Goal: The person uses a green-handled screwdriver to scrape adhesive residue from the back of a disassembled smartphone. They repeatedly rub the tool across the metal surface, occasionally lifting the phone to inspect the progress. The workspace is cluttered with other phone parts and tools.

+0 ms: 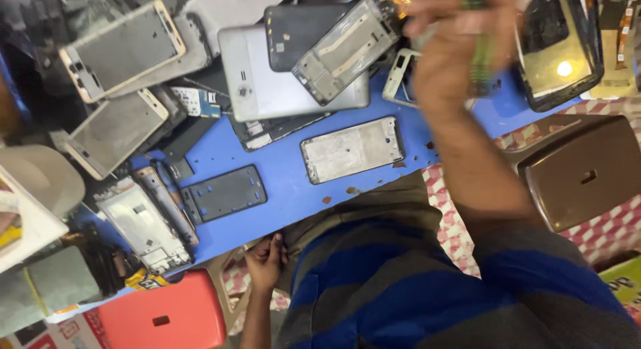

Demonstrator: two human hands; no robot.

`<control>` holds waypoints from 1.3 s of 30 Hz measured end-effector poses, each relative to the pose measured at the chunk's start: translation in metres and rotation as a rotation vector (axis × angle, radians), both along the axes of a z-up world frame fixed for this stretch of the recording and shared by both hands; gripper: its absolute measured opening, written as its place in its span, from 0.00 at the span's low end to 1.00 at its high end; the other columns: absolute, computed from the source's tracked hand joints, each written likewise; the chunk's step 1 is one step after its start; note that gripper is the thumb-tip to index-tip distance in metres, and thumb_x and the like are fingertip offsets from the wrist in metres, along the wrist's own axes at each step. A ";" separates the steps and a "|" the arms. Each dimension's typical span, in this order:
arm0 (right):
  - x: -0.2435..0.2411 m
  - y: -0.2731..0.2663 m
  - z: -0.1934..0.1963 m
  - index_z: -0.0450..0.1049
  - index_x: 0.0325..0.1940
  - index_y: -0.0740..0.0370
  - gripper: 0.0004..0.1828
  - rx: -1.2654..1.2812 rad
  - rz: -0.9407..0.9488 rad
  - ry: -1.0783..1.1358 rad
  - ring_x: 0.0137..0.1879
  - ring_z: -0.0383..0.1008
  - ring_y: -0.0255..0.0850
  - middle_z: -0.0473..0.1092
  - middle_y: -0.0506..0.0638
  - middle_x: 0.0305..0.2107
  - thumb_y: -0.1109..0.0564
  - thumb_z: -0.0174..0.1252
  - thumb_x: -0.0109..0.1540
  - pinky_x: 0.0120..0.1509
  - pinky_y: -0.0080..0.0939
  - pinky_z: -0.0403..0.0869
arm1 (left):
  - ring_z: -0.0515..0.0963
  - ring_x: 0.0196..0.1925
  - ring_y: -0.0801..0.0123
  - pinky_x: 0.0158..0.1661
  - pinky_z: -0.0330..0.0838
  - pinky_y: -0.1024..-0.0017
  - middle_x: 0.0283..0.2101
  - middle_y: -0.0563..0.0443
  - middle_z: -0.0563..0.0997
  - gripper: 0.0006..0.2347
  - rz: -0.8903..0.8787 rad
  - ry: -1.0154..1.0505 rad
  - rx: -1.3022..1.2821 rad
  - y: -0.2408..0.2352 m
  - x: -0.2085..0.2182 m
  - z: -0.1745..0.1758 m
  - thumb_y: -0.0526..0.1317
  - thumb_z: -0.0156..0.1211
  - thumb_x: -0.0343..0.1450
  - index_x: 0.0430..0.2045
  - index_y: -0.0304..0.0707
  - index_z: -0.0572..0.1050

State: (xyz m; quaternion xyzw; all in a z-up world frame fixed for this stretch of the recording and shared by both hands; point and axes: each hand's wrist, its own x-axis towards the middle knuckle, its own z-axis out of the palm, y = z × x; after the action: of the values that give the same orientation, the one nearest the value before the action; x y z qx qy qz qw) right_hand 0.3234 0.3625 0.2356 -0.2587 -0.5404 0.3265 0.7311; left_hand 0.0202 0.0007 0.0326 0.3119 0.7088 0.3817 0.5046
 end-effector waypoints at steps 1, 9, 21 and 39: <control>0.011 -0.005 0.004 0.69 0.58 0.67 0.25 -0.049 0.074 0.024 0.33 0.73 0.44 0.77 0.59 0.37 0.41 0.49 0.74 0.36 0.40 0.73 | 0.72 0.17 0.78 0.21 0.64 0.77 0.14 0.53 0.76 0.18 -0.036 0.048 0.018 0.005 0.004 0.015 0.43 0.61 0.75 0.13 0.33 0.77; 0.063 -0.094 0.013 0.73 0.40 0.61 0.12 -0.117 0.379 -0.499 0.36 0.81 0.40 0.75 0.58 0.28 0.52 0.53 0.72 0.37 0.39 0.79 | 0.84 0.31 0.58 0.28 0.75 0.66 0.35 0.50 0.85 0.08 -0.711 0.455 0.393 0.089 0.029 0.189 0.42 0.69 0.67 0.30 0.37 0.80; 0.060 -0.122 0.005 0.78 0.42 0.70 0.09 -0.320 0.164 -0.884 0.51 0.78 0.49 0.76 0.58 0.42 0.68 0.68 0.58 0.55 0.44 0.76 | 0.74 0.59 0.52 0.54 0.68 0.53 0.61 0.45 0.74 0.18 -0.663 0.873 0.738 0.207 0.068 0.218 0.44 0.72 0.70 0.50 0.36 0.75; 0.065 -0.113 -0.005 0.79 0.38 0.62 0.06 -0.264 0.324 -0.885 0.45 0.78 0.44 0.79 0.52 0.37 0.63 0.68 0.57 0.54 0.44 0.72 | 0.74 0.59 0.52 0.51 0.64 0.53 0.64 0.43 0.74 0.19 -0.758 0.921 0.677 0.203 0.064 0.207 0.51 0.69 0.71 0.47 0.39 0.76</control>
State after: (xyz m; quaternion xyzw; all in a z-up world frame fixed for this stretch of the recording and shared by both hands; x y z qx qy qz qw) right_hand 0.3880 0.2492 0.2310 -0.3756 -0.7866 0.3605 0.3321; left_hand 0.0845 0.2037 0.2391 0.8095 0.5346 0.2079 0.1253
